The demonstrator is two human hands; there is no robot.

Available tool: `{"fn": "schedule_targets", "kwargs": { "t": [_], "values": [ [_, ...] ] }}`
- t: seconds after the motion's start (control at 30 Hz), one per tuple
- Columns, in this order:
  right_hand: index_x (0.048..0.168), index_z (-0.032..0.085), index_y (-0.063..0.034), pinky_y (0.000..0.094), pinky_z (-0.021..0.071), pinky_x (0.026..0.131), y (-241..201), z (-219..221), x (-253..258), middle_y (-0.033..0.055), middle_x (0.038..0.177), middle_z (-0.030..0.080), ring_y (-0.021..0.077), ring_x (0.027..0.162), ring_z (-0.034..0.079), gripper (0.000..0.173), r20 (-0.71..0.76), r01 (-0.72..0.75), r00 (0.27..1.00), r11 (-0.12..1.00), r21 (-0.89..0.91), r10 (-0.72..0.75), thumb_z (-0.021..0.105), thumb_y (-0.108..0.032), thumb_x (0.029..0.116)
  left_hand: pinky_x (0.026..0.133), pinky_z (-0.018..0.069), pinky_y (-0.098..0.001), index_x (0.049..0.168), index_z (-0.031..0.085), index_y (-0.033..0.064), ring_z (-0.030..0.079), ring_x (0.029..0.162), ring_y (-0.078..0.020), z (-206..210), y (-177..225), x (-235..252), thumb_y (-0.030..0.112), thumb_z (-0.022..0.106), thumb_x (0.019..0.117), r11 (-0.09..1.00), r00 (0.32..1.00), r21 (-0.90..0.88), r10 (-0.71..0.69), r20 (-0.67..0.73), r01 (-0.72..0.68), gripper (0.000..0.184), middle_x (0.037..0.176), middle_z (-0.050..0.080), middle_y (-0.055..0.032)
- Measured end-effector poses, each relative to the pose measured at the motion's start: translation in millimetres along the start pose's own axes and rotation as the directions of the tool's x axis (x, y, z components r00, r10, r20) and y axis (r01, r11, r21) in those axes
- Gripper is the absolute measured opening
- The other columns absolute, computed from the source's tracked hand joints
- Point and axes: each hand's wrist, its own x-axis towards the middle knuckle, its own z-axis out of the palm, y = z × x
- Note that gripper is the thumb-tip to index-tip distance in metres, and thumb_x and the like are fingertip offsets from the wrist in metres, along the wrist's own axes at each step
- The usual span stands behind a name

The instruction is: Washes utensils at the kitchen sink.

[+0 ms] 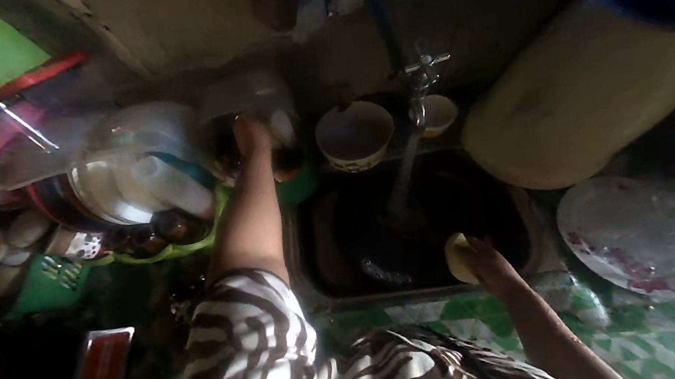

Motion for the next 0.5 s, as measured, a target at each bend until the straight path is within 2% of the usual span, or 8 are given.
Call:
{"fn": "schedule_targets", "kwargs": {
  "t": [0.07, 0.17, 0.27, 0.33, 0.37, 0.4, 0.47, 0.5],
  "values": [
    [0.145, 0.052, -0.0036, 0.0542, 0.0484, 0.103, -0.3, 2.4, 2.3, 0.0231, 0.137, 0.059, 0.0335, 0.123, 0.060, 0.046, 0.018, 0.002, 1.000, 0.999, -0.032, -0.001, 0.058, -0.025, 0.1055, 0.110, 0.0438, -0.0585, 0.132, 0.062, -0.0015, 0.055, 0.132, -0.0398, 12.4, 1.3, 5.8, 0.032, 0.057, 0.1045, 0.994, 0.999, 0.111, 0.016, 0.042, -0.021, 0.043, 0.138, 0.059, -0.0241],
    [0.146, 0.052, -0.0054, 0.0536, 0.0490, 0.103, -6.1, 9.2, 5.4, 0.0219, 0.137, 0.060, 0.0329, 0.123, 0.060, 0.046, 0.041, 0.008, 0.999, 0.998, -0.068, -0.005, 0.059, -0.026, 0.1052, 0.110, 0.0331, -0.0730, 0.139, 0.058, 0.0003, 0.038, 0.143, -0.0486, 29.9, 1.7, 17.9, 0.036, 0.060, 0.1015, 0.922, 0.993, 0.382, 0.014, 0.117, -0.058, 0.052, 0.152, 0.046, -0.0272],
    [0.145, 0.052, -0.0048, 0.0529, 0.0505, 0.101, -11.2, 12.3, 2.2, 0.0214, 0.134, 0.061, 0.0321, 0.120, 0.061, 0.046, 0.032, 0.033, 0.999, 0.996, -0.088, -0.031, 0.058, -0.026, 0.1054, 0.113, 0.0276, -0.0725, 0.146, 0.051, -0.0005, 0.028, 0.149, -0.0488, 24.0, 11.5, 5.8, 0.040, 0.060, 0.1007, 0.945, 0.990, 0.328, -0.026, 0.137, -0.020, 0.062, 0.158, 0.037, -0.0288],
    [0.146, 0.053, -0.0052, 0.0564, 0.0497, 0.102, -11.2, 13.6, 3.4, 0.0222, 0.135, 0.061, 0.0345, 0.122, 0.061, 0.047, 0.019, 0.061, 0.998, 0.986, -0.156, -0.059, 0.058, -0.029, 0.1052, 0.116, 0.0254, -0.0698, 0.153, 0.047, 0.0110, 0.025, 0.151, -0.0459, 8.6, 2.2, -14.9, 0.042, 0.060, 0.1010, 0.969, 0.994, 0.236, 0.053, 0.094, -0.074, 0.061, 0.161, 0.035, -0.0227],
    [0.147, 0.053, -0.0056, 0.0582, 0.0485, 0.103, -10.6, 13.9, 3.8, 0.0228, 0.137, 0.061, 0.0358, 0.123, 0.061, 0.049, 0.022, 0.082, 0.997, 0.978, -0.193, -0.079, 0.058, -0.032, 0.1050, 0.115, 0.0268, -0.0691, 0.155, 0.045, 0.0179, 0.026, 0.151, -0.0448, -0.5, -7.8, -28.4, 0.039, 0.060, 0.1004, 0.974, 0.994, 0.203, 0.088, 0.062, -0.099, 0.060, 0.162, 0.036, -0.0197],
    [0.147, 0.052, -0.0060, 0.0583, 0.0486, 0.103, -10.0, 15.3, 4.3, 0.0226, 0.137, 0.061, 0.0354, 0.123, 0.061, 0.050, 0.030, 0.104, 0.995, 0.973, -0.206, -0.100, 0.058, -0.033, 0.1047, 0.116, 0.0282, -0.0670, 0.156, 0.043, 0.0200, 0.028, 0.151, -0.0427, -10.0, -22.2, -44.1, 0.035, 0.060, 0.1002, 0.979, 0.994, 0.172, 0.107, 0.020, -0.109, 0.061, 0.163, 0.035, -0.0175],
    [0.146, 0.052, -0.0060, 0.0551, 0.0507, 0.099, -9.2, 19.4, 2.7, 0.0214, 0.135, 0.061, 0.0316, 0.118, 0.062, 0.050, 0.033, 0.126, 0.992, 0.979, -0.158, -0.123, 0.058, -0.034, 0.1046, 0.118, 0.0301, -0.0601, 0.151, 0.052, 0.0206, 0.032, 0.150, -0.0363, -26.1, -67.9, -82.9, 0.027, 0.060, 0.1013, 0.986, 0.987, 0.127, 0.122, -0.109, -0.108, 0.051, 0.164, 0.036, -0.0114],
    [0.147, 0.051, -0.0063, 0.0502, 0.0517, 0.098, -11.5, 23.2, 2.1, 0.0191, 0.134, 0.061, 0.0270, 0.115, 0.062, 0.050, 0.029, 0.115, 0.993, 0.988, -0.099, -0.113, 0.058, -0.033, 0.1048, 0.117, 0.0325, -0.0578, 0.147, 0.057, 0.0183, 0.036, 0.148, -0.0360, -34.5, -95.6, -107.0, 0.023, 0.060, 0.1009, 0.992, 0.978, 0.106, 0.091, -0.185, -0.072, 0.046, 0.162, 0.039, -0.0128]
  ]
}}
